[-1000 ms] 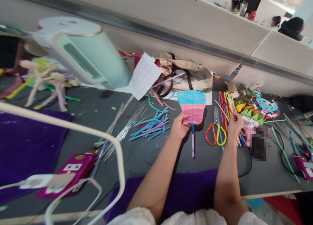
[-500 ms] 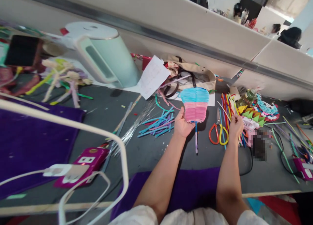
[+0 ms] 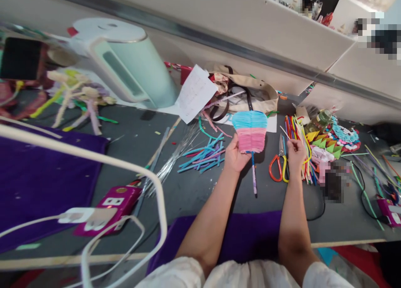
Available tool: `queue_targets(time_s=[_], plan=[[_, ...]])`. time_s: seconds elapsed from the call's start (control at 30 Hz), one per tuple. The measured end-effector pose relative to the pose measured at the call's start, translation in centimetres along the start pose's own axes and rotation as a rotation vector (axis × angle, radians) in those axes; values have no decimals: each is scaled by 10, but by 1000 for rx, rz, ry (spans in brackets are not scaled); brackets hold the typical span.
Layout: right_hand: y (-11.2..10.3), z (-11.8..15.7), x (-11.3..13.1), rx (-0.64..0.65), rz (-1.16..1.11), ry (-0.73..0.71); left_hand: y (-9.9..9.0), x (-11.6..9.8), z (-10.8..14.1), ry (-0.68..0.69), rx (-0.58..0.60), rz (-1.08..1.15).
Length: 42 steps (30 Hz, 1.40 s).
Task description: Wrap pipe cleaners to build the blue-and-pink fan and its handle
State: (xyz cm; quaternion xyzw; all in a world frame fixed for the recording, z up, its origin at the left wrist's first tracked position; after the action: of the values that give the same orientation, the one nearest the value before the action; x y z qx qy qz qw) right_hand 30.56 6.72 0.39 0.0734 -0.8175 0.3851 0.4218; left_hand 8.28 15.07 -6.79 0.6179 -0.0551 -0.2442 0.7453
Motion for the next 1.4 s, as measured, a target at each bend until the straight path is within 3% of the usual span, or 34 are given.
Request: queue_targets(time_s=[0.1,0.2,0.3,0.37,0.57,0.7,0.83,1.03,1.4], plan=[[40,18,22,274,-125,-30,5,-4,1,88,34,7],[71,40,31,502,-249,44,11,-4,4,118,83,-34],[91,58,35,695,-413,147,15,-4,5,124,111,-58],[98,64,37,749,-499,203,15,-3,5,120,114,-71],[107,68,40,745,-673,297,8,1,5,109,70,-47],[107,66,41,712,-668,254,4,-2,4,123,27,-5],[111,70,43,782,-647,195,5,-6,3,132,35,13],[107,63,40,683,-686,194,10,-2,5,106,83,-22],[113,66,42,690,-662,164,1,3,2,24,-14,130]])
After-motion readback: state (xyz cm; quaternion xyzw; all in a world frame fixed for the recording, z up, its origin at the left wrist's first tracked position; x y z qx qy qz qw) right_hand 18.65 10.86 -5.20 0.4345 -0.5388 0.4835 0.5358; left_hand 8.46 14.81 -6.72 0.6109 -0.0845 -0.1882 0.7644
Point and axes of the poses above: each hand's wrist, its own z-axis away from the middle knuckle, its own y-axis out of the palm, x = y × z, the point moved 10 cm from there along -z, towards the middle knuckle, and after that the axes turned 15 degrees about z, right-handed, at the moved point
